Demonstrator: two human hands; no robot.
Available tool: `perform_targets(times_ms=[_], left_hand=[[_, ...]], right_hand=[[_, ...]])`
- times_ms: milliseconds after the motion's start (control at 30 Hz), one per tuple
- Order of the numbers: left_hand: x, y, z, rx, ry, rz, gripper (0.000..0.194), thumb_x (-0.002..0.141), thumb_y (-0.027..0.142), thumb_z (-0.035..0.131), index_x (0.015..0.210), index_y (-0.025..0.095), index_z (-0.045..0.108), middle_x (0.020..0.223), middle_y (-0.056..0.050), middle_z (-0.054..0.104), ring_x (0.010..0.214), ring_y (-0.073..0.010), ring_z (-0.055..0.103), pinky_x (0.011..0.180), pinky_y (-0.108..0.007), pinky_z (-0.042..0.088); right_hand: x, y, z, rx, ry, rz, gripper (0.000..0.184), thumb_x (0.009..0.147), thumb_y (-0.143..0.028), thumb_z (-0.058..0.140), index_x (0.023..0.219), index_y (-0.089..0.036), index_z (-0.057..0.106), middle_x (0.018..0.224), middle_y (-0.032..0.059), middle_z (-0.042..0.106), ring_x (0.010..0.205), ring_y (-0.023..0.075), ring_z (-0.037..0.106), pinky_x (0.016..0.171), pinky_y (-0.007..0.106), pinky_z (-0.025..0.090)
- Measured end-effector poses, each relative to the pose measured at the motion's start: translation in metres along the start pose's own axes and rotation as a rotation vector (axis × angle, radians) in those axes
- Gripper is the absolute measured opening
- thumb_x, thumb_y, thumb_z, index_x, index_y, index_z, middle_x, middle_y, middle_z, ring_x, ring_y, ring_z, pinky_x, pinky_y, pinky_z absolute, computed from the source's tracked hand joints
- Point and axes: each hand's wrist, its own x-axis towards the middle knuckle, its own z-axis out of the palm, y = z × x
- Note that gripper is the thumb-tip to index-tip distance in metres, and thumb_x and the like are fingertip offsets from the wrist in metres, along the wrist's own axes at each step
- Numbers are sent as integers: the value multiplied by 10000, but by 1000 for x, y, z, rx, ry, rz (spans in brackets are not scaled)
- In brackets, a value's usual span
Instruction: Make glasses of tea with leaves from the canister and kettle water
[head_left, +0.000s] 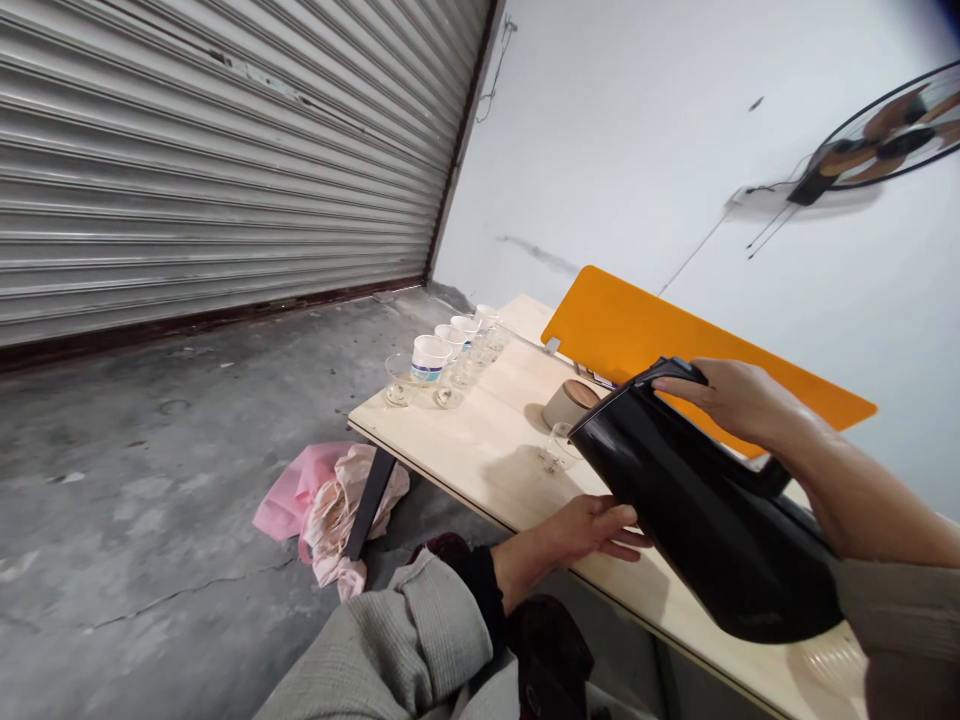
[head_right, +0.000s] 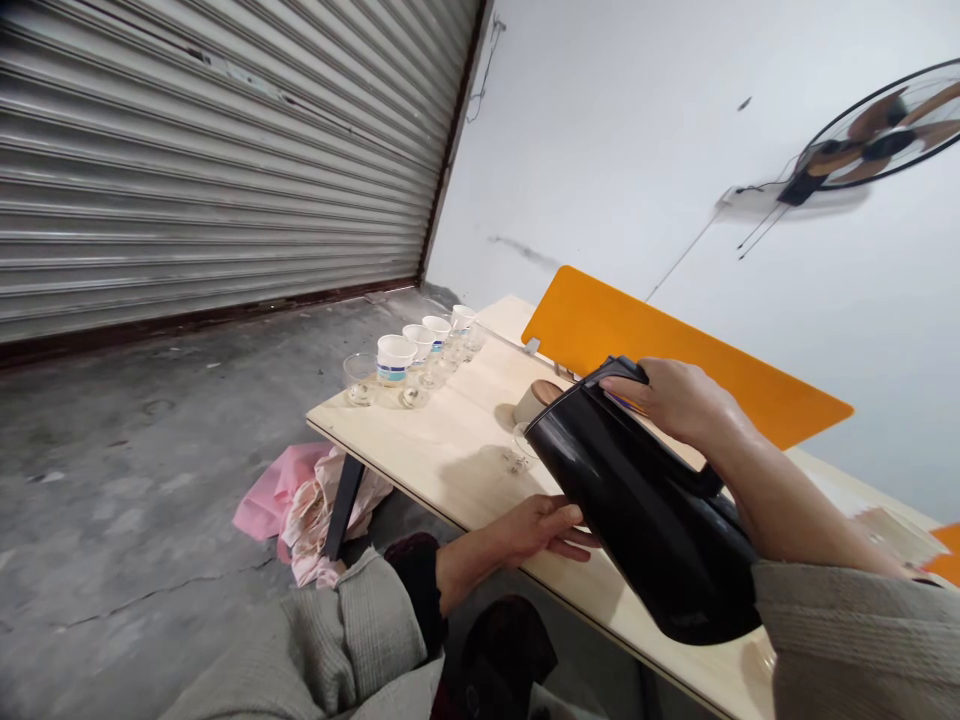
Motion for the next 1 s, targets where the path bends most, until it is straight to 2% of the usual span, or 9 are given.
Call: perform_targets(times_ms=[267,433,700,833,1000], left_hand=[[1,-2,-1,-17,13,1,908,686,765,756,1297,104,637,1312,-260,649,1215,-416,642,1051,-632,465],[-1,0,0,-36,25,2,847,699,745,763,1259,118,658,1280,-242,670,1201,-403,653,1042,-619,474],[-2,2,1,-41,24,1,855,690,742,772,1267,122,654,1275,-233,673,1184,-390,661,1039,-606,473],[-3,4,2,-12,45,8,859,696,744,763,1285,130,646,1259,-218,679,1157,-373,677,1015,-571,496],[-3,7,2,59,79,15,842,698,736,759,1286,143,650,1262,-195,678,1147,-359,680,971,-501,524]], right_hand=[[5,0,2,-15,-2,-21,602,826,-835,376,754,-249,493,851,104,647,749,259,583,631,347,386],[8,-5,2,-12,37,-43,575,852,-823,324,704,-281,448,829,102,648,720,265,567,627,379,400],[6,-7,-2,-17,-19,0,593,830,-819,382,766,-241,498,856,100,629,734,238,554,633,341,371],[-2,-1,-1,9,10,18,606,827,-833,380,747,-243,497,826,88,625,716,226,536,632,341,367],[-29,16,1,139,113,112,590,814,-839,403,671,-270,462,636,40,588,623,222,516,606,353,373]])
